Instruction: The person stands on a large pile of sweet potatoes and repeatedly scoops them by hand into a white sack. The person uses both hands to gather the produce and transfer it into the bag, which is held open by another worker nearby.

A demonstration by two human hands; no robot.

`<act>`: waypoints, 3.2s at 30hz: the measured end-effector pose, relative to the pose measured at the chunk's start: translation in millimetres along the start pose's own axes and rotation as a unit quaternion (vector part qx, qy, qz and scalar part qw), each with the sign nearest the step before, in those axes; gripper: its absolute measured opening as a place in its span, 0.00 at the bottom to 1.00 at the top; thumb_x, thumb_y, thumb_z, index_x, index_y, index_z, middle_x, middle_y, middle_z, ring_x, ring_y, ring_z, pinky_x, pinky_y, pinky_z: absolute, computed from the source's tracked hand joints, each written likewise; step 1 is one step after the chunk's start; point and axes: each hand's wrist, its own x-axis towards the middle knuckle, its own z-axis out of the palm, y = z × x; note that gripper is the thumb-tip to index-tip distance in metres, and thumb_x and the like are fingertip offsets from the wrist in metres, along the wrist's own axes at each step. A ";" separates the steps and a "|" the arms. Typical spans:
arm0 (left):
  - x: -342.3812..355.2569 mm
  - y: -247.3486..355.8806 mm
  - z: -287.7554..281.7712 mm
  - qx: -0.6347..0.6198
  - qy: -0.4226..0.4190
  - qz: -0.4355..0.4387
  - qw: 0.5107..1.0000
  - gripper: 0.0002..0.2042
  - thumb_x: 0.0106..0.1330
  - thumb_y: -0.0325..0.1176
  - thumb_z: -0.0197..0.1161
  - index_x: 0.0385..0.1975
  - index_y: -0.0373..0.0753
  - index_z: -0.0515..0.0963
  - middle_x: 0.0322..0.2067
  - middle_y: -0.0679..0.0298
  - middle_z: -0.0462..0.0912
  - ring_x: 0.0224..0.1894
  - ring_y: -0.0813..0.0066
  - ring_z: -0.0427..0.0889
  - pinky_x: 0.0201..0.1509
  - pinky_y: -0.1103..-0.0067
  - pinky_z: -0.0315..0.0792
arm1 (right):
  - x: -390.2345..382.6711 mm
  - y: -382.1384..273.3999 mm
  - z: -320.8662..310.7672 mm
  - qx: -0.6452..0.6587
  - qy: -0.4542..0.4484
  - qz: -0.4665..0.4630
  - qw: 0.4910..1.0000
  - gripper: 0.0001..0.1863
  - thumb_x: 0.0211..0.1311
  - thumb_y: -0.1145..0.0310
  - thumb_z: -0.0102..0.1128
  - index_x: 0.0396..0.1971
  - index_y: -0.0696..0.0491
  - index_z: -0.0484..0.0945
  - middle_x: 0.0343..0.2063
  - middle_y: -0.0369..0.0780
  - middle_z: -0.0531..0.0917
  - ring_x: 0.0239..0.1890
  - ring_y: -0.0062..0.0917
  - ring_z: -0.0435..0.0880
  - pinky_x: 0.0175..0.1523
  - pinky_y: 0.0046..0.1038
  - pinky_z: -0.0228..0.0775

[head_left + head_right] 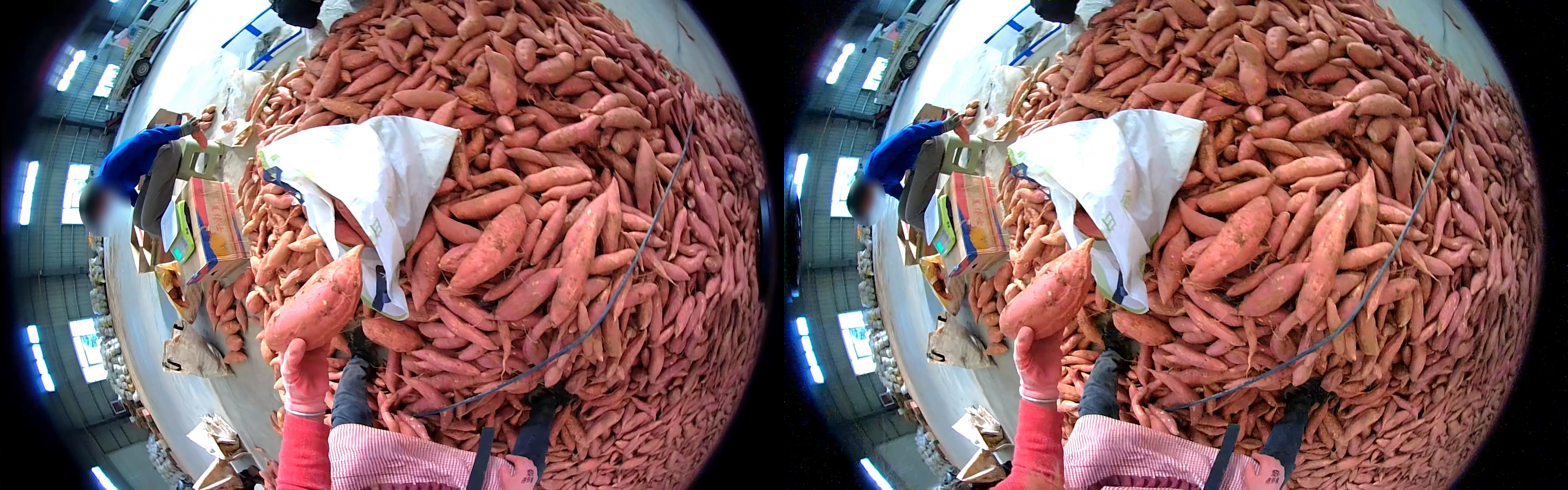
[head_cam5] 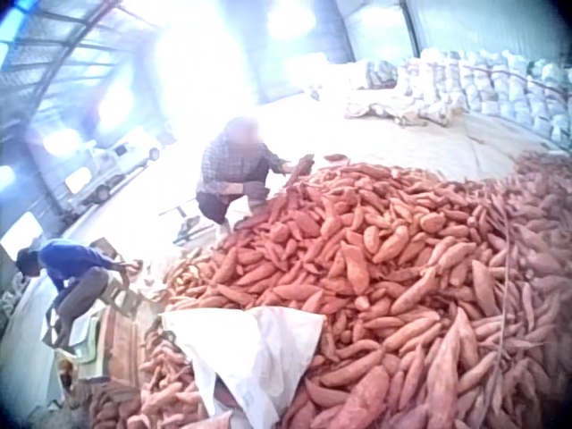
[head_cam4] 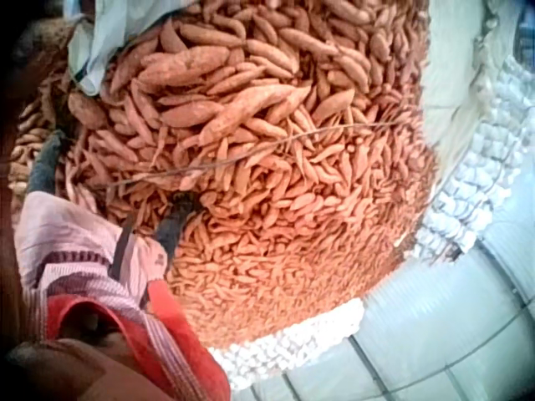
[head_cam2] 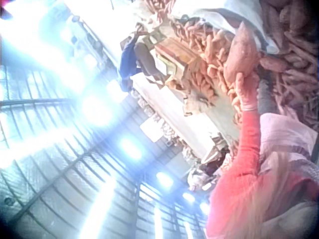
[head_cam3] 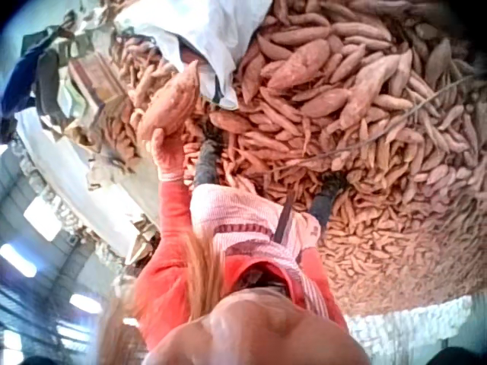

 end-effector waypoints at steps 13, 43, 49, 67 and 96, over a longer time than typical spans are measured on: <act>116.6 -52.0 67.9 0.221 0.053 0.043 0.973 0.37 0.51 0.24 0.75 0.64 0.41 0.65 0.54 0.59 0.74 0.54 0.70 0.75 0.57 0.76 0.73 | -3.4 20.5 15.3 -0.065 0.070 0.021 0.995 0.13 0.60 0.62 0.57 0.40 0.51 0.85 0.41 0.44 0.86 0.46 0.40 0.83 0.54 0.37 0.74; 241.3 -114.9 -44.6 0.386 0.154 -0.097 0.905 0.30 0.57 0.32 0.72 0.61 0.34 0.70 0.49 0.55 0.80 0.45 0.66 0.81 0.46 0.73 0.78 | -0.9 10.1 -0.5 -0.019 0.065 0.048 0.997 0.12 0.61 0.63 0.58 0.39 0.50 0.85 0.38 0.44 0.86 0.45 0.39 0.83 0.52 0.37 0.75; 185.4 -63.1 -5.5 0.621 0.104 0.074 0.774 0.28 0.54 0.39 0.72 0.57 0.41 0.76 0.47 0.56 0.78 0.47 0.60 0.81 0.51 0.70 0.76 | 1.9 17.6 3.3 -0.025 0.057 0.038 0.997 0.12 0.61 0.62 0.58 0.38 0.49 0.85 0.39 0.43 0.86 0.45 0.39 0.83 0.53 0.37 0.74; 210.2 8.0 -50.5 0.726 0.190 0.141 0.646 0.14 0.67 0.43 0.59 0.34 0.37 0.82 0.37 0.52 0.84 0.40 0.55 0.82 0.46 0.65 0.73 | -2.0 37.5 21.1 -0.036 0.076 -0.005 0.996 0.12 0.57 0.63 0.63 0.40 0.51 0.84 0.37 0.43 0.86 0.43 0.39 0.82 0.49 0.40 0.74; -168.1 -495.4 395.8 0.611 -0.603 0.380 0.344 0.31 0.65 0.50 0.58 0.65 0.39 0.67 0.65 0.53 0.69 0.70 0.53 0.61 0.75 0.54 0.46 | -40.4 85.8 -12.5 0.355 0.338 0.025 0.871 0.17 0.62 0.68 0.63 0.51 0.53 0.79 0.39 0.41 0.84 0.40 0.34 0.84 0.45 0.34 0.77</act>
